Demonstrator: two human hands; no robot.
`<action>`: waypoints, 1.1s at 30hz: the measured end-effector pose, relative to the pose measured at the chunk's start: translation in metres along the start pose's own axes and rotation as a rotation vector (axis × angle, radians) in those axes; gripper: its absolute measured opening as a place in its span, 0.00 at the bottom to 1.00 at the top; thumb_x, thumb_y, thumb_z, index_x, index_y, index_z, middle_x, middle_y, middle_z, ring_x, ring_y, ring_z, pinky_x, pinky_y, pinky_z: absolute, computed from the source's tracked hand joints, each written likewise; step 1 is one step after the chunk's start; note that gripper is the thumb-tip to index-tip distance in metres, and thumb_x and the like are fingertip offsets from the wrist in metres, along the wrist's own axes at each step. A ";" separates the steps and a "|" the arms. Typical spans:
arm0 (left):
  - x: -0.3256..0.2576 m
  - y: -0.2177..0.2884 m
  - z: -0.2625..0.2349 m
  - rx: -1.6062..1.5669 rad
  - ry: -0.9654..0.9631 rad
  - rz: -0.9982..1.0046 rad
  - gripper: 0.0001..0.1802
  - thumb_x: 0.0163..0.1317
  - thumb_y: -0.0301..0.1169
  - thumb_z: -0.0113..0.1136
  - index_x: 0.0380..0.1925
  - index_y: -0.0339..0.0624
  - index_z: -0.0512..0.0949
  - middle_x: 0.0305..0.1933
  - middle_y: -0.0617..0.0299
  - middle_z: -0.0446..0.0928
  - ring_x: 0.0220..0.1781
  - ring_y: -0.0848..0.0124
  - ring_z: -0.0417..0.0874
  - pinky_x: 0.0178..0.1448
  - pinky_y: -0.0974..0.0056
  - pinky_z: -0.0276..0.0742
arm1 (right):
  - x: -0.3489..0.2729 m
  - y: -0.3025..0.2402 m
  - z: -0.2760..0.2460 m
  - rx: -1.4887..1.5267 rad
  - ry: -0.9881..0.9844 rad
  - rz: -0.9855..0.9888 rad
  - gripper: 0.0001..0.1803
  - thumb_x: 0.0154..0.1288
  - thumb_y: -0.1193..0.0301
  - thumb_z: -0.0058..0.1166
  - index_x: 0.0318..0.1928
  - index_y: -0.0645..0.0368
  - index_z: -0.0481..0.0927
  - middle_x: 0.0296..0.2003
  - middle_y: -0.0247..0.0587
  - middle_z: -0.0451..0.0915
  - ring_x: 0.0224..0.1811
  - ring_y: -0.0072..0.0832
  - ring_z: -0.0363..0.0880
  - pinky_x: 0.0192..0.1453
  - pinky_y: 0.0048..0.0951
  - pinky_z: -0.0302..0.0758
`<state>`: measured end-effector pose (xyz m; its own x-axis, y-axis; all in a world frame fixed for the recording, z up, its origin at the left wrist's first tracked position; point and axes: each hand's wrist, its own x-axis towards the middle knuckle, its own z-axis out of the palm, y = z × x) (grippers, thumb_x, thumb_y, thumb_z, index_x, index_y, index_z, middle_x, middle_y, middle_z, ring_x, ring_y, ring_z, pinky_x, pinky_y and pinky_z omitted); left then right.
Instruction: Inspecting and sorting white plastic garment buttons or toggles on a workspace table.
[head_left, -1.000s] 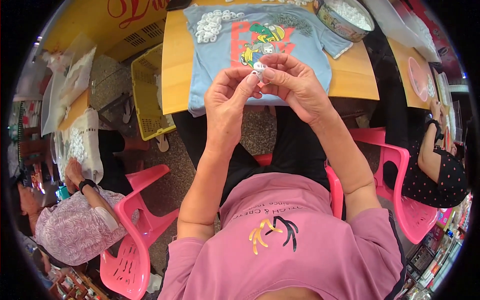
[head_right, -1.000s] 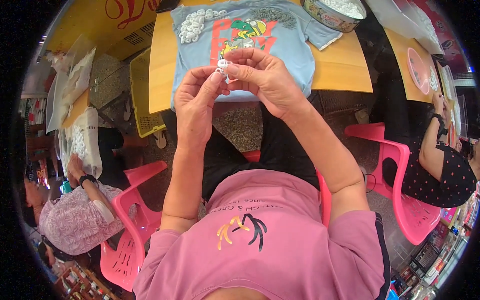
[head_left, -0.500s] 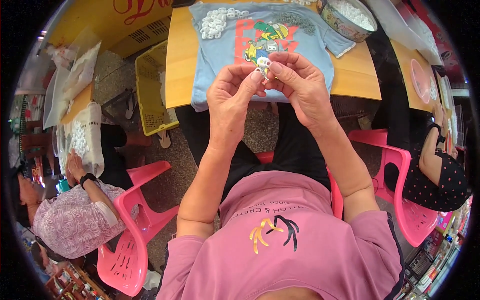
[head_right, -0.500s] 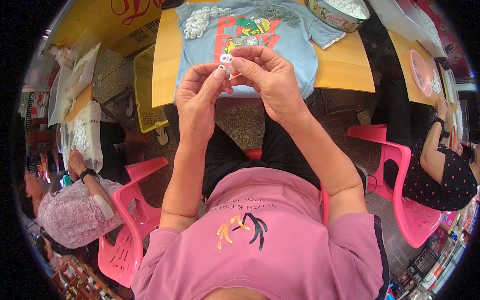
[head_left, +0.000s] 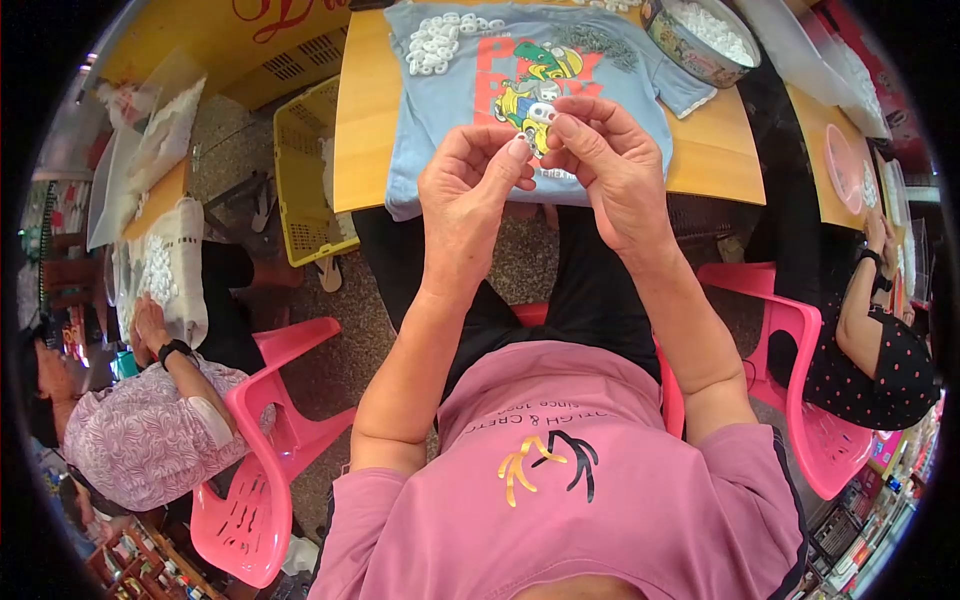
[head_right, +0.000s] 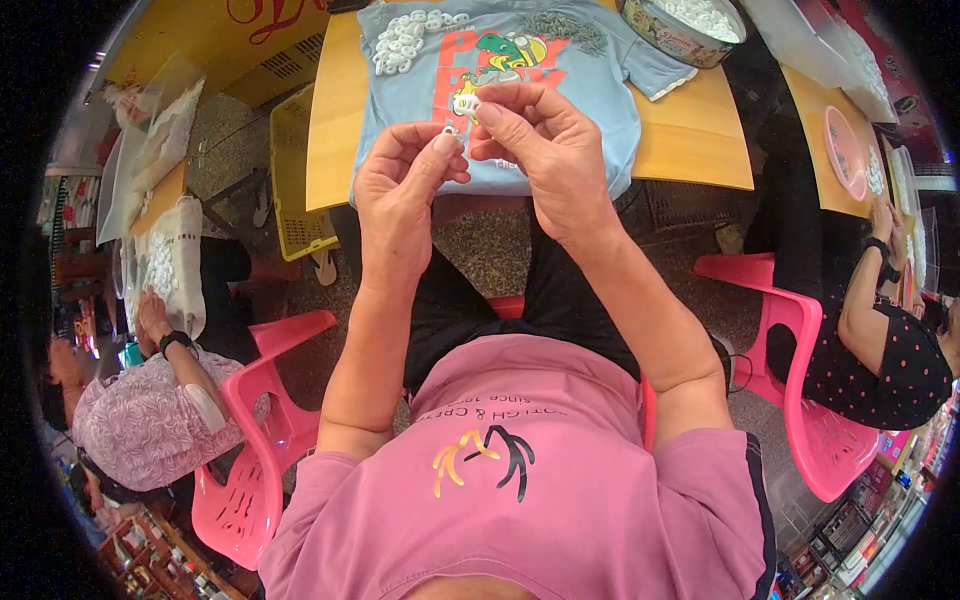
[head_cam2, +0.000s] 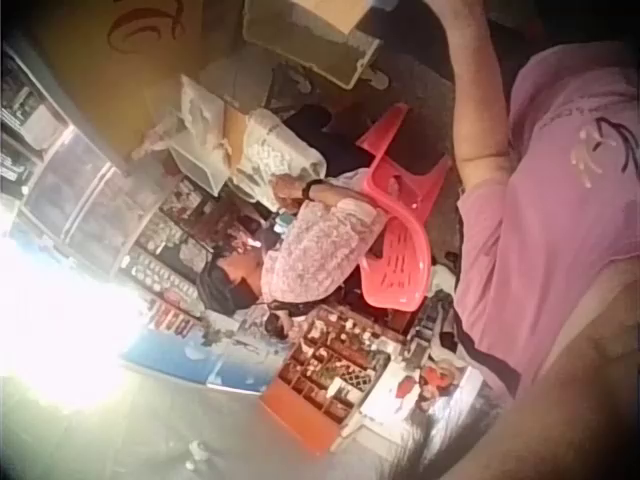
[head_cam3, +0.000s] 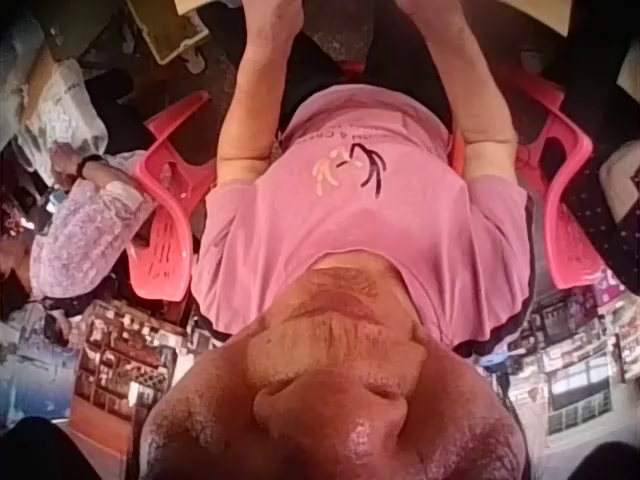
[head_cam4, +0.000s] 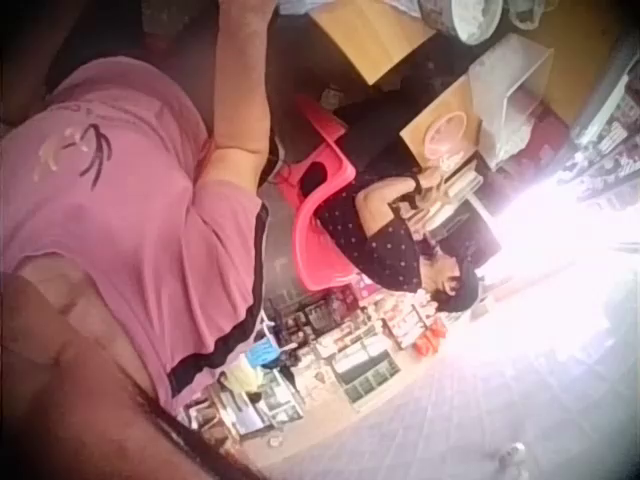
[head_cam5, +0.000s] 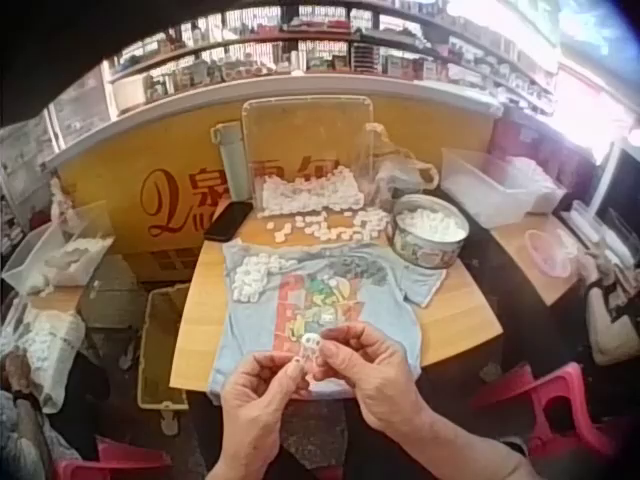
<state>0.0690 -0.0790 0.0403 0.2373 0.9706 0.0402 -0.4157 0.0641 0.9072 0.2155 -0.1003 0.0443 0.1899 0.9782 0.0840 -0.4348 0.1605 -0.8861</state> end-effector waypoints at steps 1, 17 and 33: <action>0.000 0.000 0.000 -0.006 0.002 -0.007 0.09 0.64 0.27 0.62 0.40 0.34 0.76 0.35 0.60 0.80 0.33 0.77 0.79 0.39 0.72 0.77 | 0.000 0.000 0.000 -0.014 0.002 0.005 0.11 0.68 0.75 0.56 0.49 0.64 0.78 0.36 0.36 0.80 0.37 0.21 0.79 0.43 0.25 0.81; 0.005 -0.005 -0.001 0.019 0.004 0.004 0.09 0.63 0.28 0.63 0.39 0.35 0.76 0.35 0.62 0.79 0.33 0.78 0.79 0.38 0.72 0.77 | 0.001 0.005 -0.001 -0.054 0.023 -0.001 0.11 0.67 0.76 0.57 0.48 0.64 0.79 0.37 0.35 0.80 0.37 0.19 0.78 0.42 0.23 0.80; 0.005 -0.002 -0.003 0.049 0.013 -0.007 0.08 0.64 0.27 0.62 0.38 0.35 0.76 0.35 0.63 0.79 0.34 0.80 0.78 0.38 0.73 0.75 | 0.001 0.007 0.002 -0.076 0.015 0.060 0.15 0.67 0.74 0.55 0.53 0.64 0.76 0.37 0.35 0.80 0.37 0.20 0.78 0.43 0.24 0.78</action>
<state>0.0682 -0.0739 0.0370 0.2283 0.9732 0.0282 -0.3702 0.0600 0.9270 0.2114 -0.0980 0.0392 0.1794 0.9835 0.0235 -0.3780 0.0910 -0.9213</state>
